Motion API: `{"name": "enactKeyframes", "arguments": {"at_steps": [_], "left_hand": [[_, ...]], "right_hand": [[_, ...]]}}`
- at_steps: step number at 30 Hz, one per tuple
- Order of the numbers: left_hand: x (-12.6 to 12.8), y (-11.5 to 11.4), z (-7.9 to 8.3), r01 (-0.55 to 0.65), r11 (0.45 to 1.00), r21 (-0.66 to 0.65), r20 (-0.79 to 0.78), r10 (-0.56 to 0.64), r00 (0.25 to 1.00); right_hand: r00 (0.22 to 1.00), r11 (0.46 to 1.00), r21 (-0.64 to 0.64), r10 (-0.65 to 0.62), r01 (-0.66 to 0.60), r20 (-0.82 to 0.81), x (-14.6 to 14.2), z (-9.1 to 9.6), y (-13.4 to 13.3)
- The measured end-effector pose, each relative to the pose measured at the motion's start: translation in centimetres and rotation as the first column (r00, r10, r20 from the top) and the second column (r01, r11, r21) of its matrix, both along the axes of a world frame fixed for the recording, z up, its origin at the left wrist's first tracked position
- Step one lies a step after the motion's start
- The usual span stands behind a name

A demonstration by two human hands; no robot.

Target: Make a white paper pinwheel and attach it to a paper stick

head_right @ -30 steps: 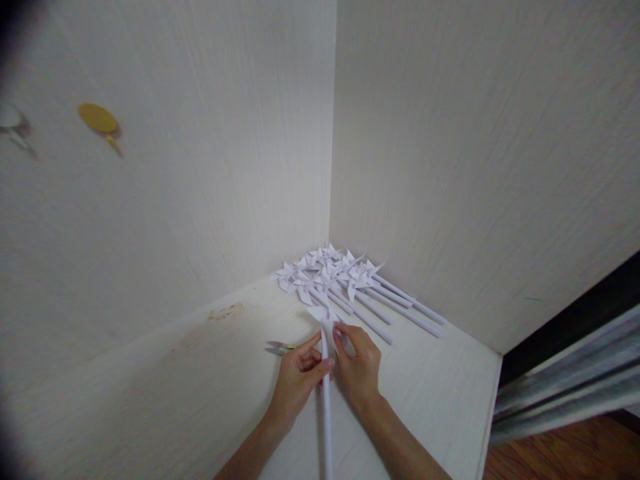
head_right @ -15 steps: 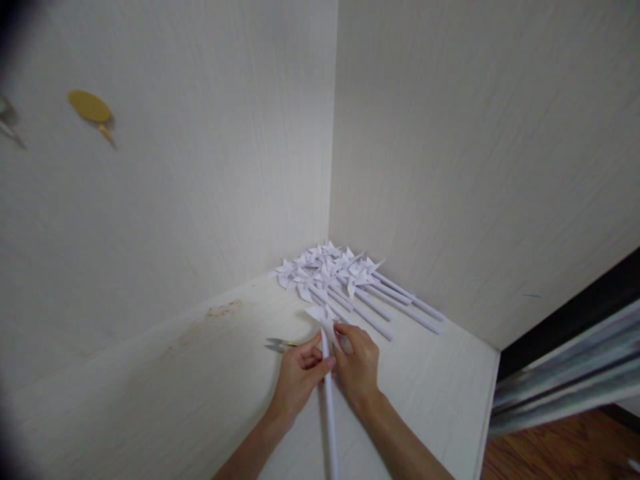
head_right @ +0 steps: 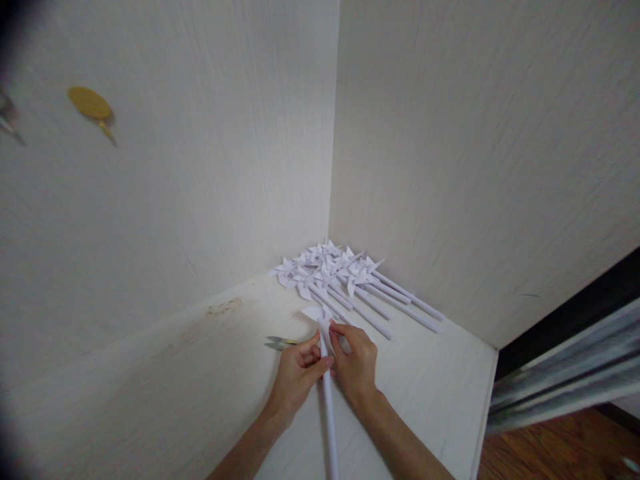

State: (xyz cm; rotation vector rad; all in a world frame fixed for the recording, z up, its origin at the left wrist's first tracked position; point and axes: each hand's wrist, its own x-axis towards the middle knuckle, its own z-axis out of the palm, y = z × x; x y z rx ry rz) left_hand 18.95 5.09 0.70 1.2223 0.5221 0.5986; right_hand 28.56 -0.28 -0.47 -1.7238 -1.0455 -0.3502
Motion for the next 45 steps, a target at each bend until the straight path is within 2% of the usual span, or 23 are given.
{"name": "enactKeyframes", "arguments": {"at_steps": [10, 20, 33, 45], "left_hand": [[-0.2, 0.2, -0.2, 0.042, 0.999, -0.010, 0.017, -0.041, 0.999], [0.1, 0.3, 0.2, -0.075, 0.990, -0.122, 0.031, 0.080, 0.996], [-0.2, 0.2, 0.6, -0.065, 0.989, -0.134, 0.047, 0.071, 0.996], [-0.3, 0.3, 0.8, -0.011, 0.992, -0.126, 0.046, 0.017, 0.999]], "right_hand": [[0.999, 0.999, 0.013, 0.029, -0.029, -0.017, -0.2, 0.1, -0.1], [0.999, 0.998, -0.025, 0.049, -0.049, 0.019, -0.5, 0.9, -0.1], [0.992, 0.993, -0.044, 0.113, -0.110, 0.052, -0.5, 1.0, -0.2], [0.987, 0.990, -0.049, 0.136, -0.133, 0.082, -0.6, 1.1, -0.2]]}}
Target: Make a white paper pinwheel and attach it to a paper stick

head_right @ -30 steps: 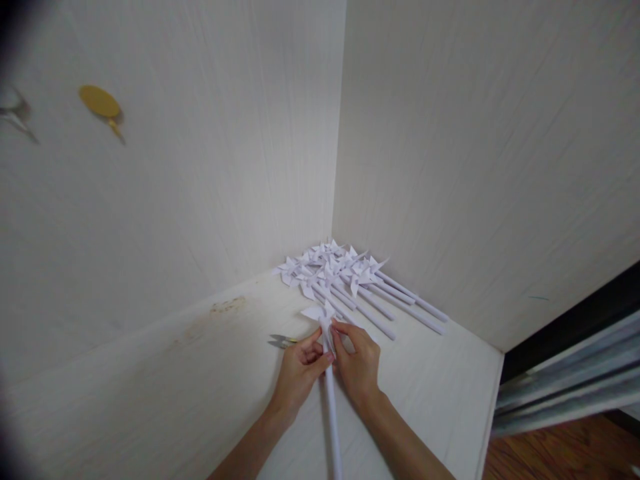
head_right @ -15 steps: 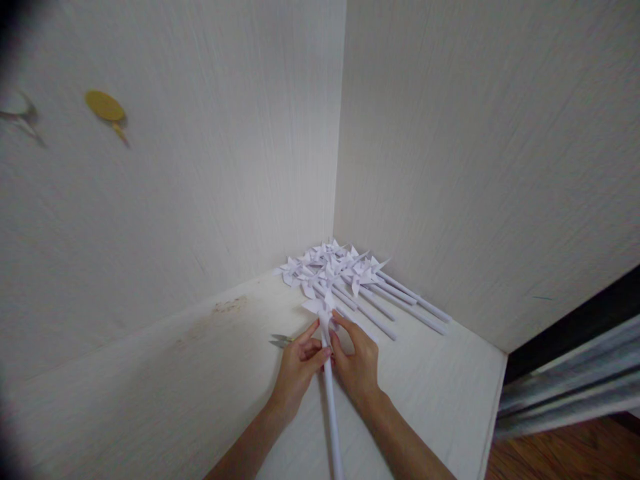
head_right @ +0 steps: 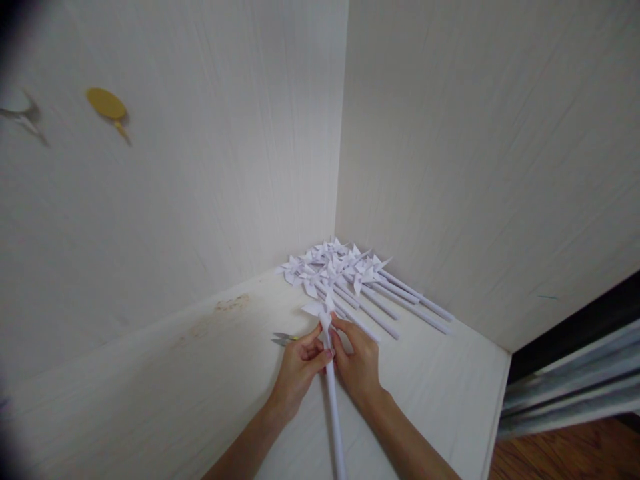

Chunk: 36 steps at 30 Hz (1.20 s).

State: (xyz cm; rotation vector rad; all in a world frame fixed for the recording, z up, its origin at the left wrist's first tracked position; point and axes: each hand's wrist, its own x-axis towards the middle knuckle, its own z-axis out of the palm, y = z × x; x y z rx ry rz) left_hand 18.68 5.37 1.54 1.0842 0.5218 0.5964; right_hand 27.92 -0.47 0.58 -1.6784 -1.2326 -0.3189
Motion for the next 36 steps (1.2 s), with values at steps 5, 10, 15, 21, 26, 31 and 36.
{"name": "enactKeyframes", "arguments": {"at_steps": [5, 10, 15, 21, 26, 31, 36], "left_hand": [[-0.1, 0.0, 0.0, 0.017, 1.000, 0.001, 0.032, -0.017, 0.999], [0.0, 0.0, -0.1, -0.047, 0.997, -0.068, 0.079, 0.052, 0.996], [0.1, 0.2, -0.4, -0.048, 0.988, -0.149, 0.090, 0.062, 0.994], [0.0, 0.4, -0.8, -0.089, 0.987, -0.136, 0.138, 0.108, 0.985], [-0.2, 0.8, -0.8, -0.149, 0.978, -0.145, 0.188, 0.175, 0.966], [-0.2, 1.2, -0.7, -0.220, 0.963, -0.158, 0.171, 0.246, 0.954], [-0.4, 1.2, -0.6, -0.247, 0.959, -0.140, 0.138, 0.266, 0.954]], "right_hand": [[1.000, 1.000, -0.019, 0.022, -0.022, -0.008, 0.1, 0.0, 0.1], [0.995, 0.997, -0.020, 0.073, -0.074, -0.062, 0.0, 0.3, 0.0], [0.975, 0.986, 0.029, 0.164, -0.162, -0.149, -0.2, 0.3, 0.0], [0.982, 0.983, 0.090, 0.168, -0.160, -0.089, -0.2, 0.3, -0.1], [0.953, 0.969, 0.076, 0.245, -0.235, -0.176, -0.7, 0.9, -0.2], [0.865, 0.897, -0.196, 0.294, -0.397, -0.406, -1.7, 2.3, -1.3], [0.898, 0.874, -0.325, 0.230, -0.360, -0.376, -1.9, 2.7, -2.4]]}}
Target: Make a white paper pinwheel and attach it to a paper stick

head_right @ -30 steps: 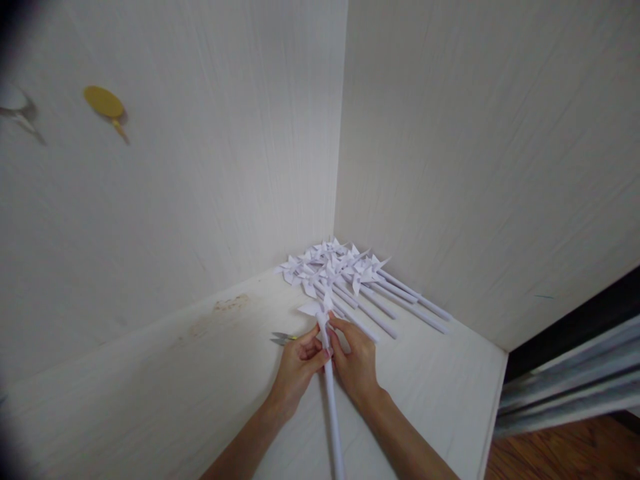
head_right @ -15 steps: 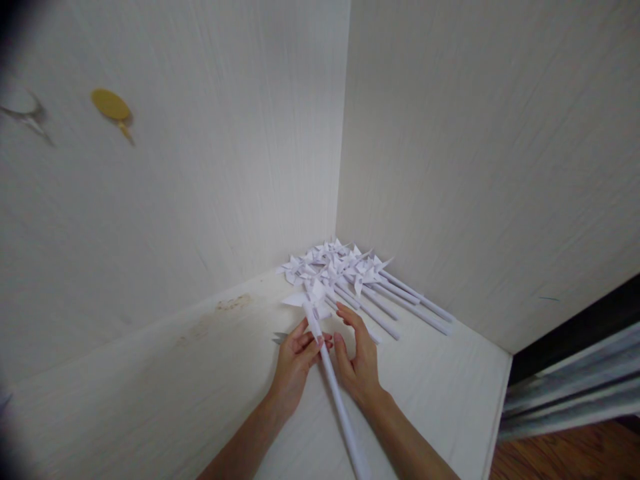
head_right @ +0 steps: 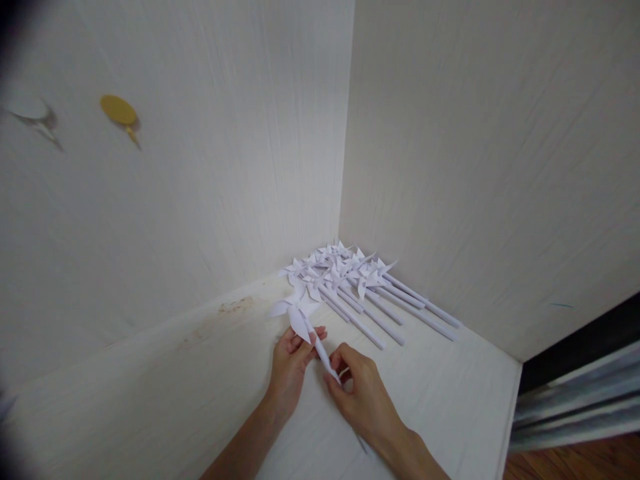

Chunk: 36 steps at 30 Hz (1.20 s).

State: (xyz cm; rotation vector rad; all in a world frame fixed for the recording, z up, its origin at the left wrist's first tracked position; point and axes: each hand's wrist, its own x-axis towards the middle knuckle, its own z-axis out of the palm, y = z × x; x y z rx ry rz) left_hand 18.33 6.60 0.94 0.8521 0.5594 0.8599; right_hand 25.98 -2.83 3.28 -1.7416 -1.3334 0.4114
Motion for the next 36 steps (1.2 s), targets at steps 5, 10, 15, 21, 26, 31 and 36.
{"name": "enactKeyframes", "arguments": {"at_steps": [5, 10, 15, 21, 26, 31, 36], "left_hand": [[0.1, -0.1, 0.1, 0.012, 1.000, 0.011, -0.023, -0.012, 1.000], [0.0, -0.1, 0.0, -0.015, 1.000, -0.004, -0.073, 0.015, 0.997], [-0.1, -0.2, 0.1, 0.007, 1.000, 0.018, -0.137, -0.005, 0.991], [0.5, -0.2, -0.4, -0.003, 0.995, 0.099, -0.158, 0.019, 0.987], [0.2, -0.2, -0.6, -0.216, 0.928, 0.303, -0.208, 0.286, 0.935], [-0.2, -0.4, 0.0, -0.147, 0.951, 0.272, -0.110, 0.183, 0.977], [-0.5, 0.6, -0.2, -0.189, 0.980, 0.057, 0.032, 0.188, 0.982]], "right_hand": [[0.995, 0.995, 0.036, -0.090, 0.089, 0.033, 0.9, 0.0, 0.0], [0.990, 0.990, 0.042, -0.134, 0.133, 0.036, 3.4, 0.6, 0.3], [0.976, 0.975, 0.040, -0.219, 0.219, -0.006, 6.4, 0.9, 0.8], [0.971, 0.971, 0.027, -0.237, 0.237, -0.023, 7.3, -0.1, 0.5], [0.967, 0.971, 0.044, -0.229, 0.234, -0.110, 6.4, -0.4, 0.5], [0.994, 0.994, 0.047, -0.094, 0.097, -0.057, 2.4, -0.2, 1.0], [0.980, 0.991, 0.064, 0.101, -0.113, 0.174, 0.3, -0.3, 2.2]]}}
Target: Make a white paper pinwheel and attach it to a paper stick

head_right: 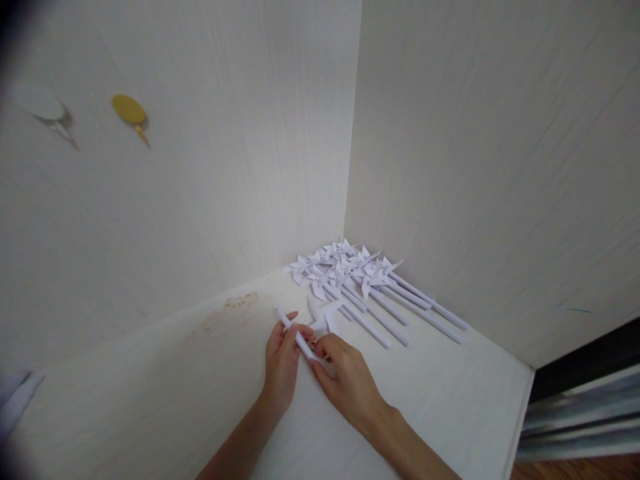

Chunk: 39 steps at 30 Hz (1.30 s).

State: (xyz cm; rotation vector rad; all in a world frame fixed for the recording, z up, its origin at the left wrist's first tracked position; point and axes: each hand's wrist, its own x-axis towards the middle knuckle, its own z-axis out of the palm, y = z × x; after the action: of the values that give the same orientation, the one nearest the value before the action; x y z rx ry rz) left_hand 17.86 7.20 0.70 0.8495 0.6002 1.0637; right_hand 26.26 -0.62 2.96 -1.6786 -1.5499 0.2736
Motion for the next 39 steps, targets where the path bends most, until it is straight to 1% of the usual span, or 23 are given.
{"name": "enactKeyframes", "arguments": {"at_steps": [2, 3, 4, 6, 7, 10, 12, 14, 16, 17, 18, 19, 21, 22, 23, 24, 26, 29, 32, 35, 39], "left_hand": [[-0.3, 0.7, -0.2, -0.046, 0.997, -0.068, 0.076, 0.051, 0.996], [-0.4, 1.1, -0.2, -0.069, 0.993, -0.098, 0.105, 0.079, 0.991], [-0.5, 1.4, -0.2, -0.087, 0.988, -0.125, 0.125, 0.102, 0.987], [-0.7, 1.8, -0.2, -0.109, 0.981, -0.161, 0.142, 0.132, 0.981], [-0.8, 2.0, -0.2, -0.113, 0.979, -0.170, 0.142, 0.138, 0.980], [-0.8, 2.1, -0.1, -0.106, 0.977, -0.185, 0.147, 0.134, 0.980], [-0.8, 2.2, 0.0, -0.094, 0.976, -0.197, 0.156, 0.126, 0.980], [-0.8, 2.3, 0.1, -0.079, 0.975, -0.207, 0.172, 0.116, 0.978], [-0.8, 2.4, 0.1, -0.050, 0.976, -0.213, 0.198, 0.093, 0.976], [-0.8, 2.4, 0.1, -0.031, 0.976, -0.216, 0.209, 0.077, 0.975], [-0.7, 2.4, 0.1, -0.008, 0.976, -0.219, 0.214, 0.056, 0.975], [-0.7, 2.4, 0.1, 0.016, 0.975, -0.221, 0.212, 0.032, 0.977], [-0.5, 2.2, 0.1, 0.058, 0.975, -0.216, 0.182, -0.018, 0.983], [-0.4, 2.0, 0.2, 0.074, 0.976, -0.206, 0.159, -0.041, 0.986], [-0.3, 1.8, 0.2, 0.084, 0.978, -0.193, 0.134, -0.058, 0.989], [-0.2, 1.6, 0.3, 0.089, 0.980, -0.179, 0.107, -0.071, 0.992], [-0.1, 1.2, 0.5, 0.079, 0.985, -0.153, 0.047, -0.072, 0.996], [0.0, 0.8, 0.8, 0.050, 0.991, -0.121, -0.046, -0.056, 0.997], [0.0, 0.6, 1.0, 0.017, 0.996, -0.091, -0.097, -0.025, 0.995], [0.1, 0.5, 0.9, -0.006, 0.996, -0.086, -0.125, -0.005, 0.992], [0.3, 0.4, 0.5, -0.023, 0.996, -0.086, -0.137, 0.011, 0.990]], "right_hand": [[0.991, 0.990, 0.113, -0.096, 0.086, 0.093, 0.8, 0.1, 0.9], [0.980, 0.980, 0.170, -0.126, 0.099, 0.153, 1.3, 0.1, 1.4], [0.967, 0.978, 0.183, -0.138, 0.099, 0.214, 1.9, 0.1, 1.9], [0.942, 0.988, 0.142, -0.096, 0.052, 0.322, 2.6, -0.1, 2.9], [0.930, 0.995, 0.100, -0.058, 0.023, 0.363, 2.8, -0.3, 3.2], [0.925, 1.000, 0.001, 0.016, -0.017, 0.380, 2.8, -1.3, 4.0], [0.949, 1.000, 0.004, 0.014, -0.016, 0.315, 2.6, -1.8, 4.2], [0.983, 0.999, 0.047, -0.024, 0.016, 0.181, 2.6, -1.9, 4.3], [0.996, 0.994, 0.071, -0.080, 0.083, -0.043, 2.8, -1.7, 4.3], [0.977, 0.991, 0.065, -0.099, 0.113, -0.190, 2.8, -1.4, 4.3], [0.930, 0.990, 0.047, -0.107, 0.132, -0.351, 2.9, -1.1, 4.3], [0.852, 0.991, 0.029, -0.098, 0.131, -0.515, 2.9, -0.8, 4.3], [0.630, 0.996, 0.015, -0.045, 0.090, -0.776, 2.7, -0.4, 4.1], [0.515, 0.997, 0.025, -0.014, 0.070, -0.857, 2.5, -0.3, 4.1], [0.417, 0.998, 0.041, 0.015, 0.052, -0.909, 2.3, -0.2, 4.0], [0.338, 0.998, 0.060, 0.044, 0.037, -0.940, 2.1, -0.3, 4.0], [0.228, 0.995, 0.100, 0.094, 0.013, -0.969, 1.5, -0.4, 3.9], [0.139, 0.991, 0.137, 0.137, -0.012, -0.981, 0.9, -0.8, 4.1], [0.097, 0.988, 0.154, 0.156, -0.030, -0.983, 0.6, -1.1, 4.3], [0.100, 0.985, 0.168, 0.170, -0.034, -0.980, 0.3, -1.3, 4.4], [0.140, 0.980, 0.191, 0.196, -0.045, -0.971, -0.2, -1.4, 4.3]]}}
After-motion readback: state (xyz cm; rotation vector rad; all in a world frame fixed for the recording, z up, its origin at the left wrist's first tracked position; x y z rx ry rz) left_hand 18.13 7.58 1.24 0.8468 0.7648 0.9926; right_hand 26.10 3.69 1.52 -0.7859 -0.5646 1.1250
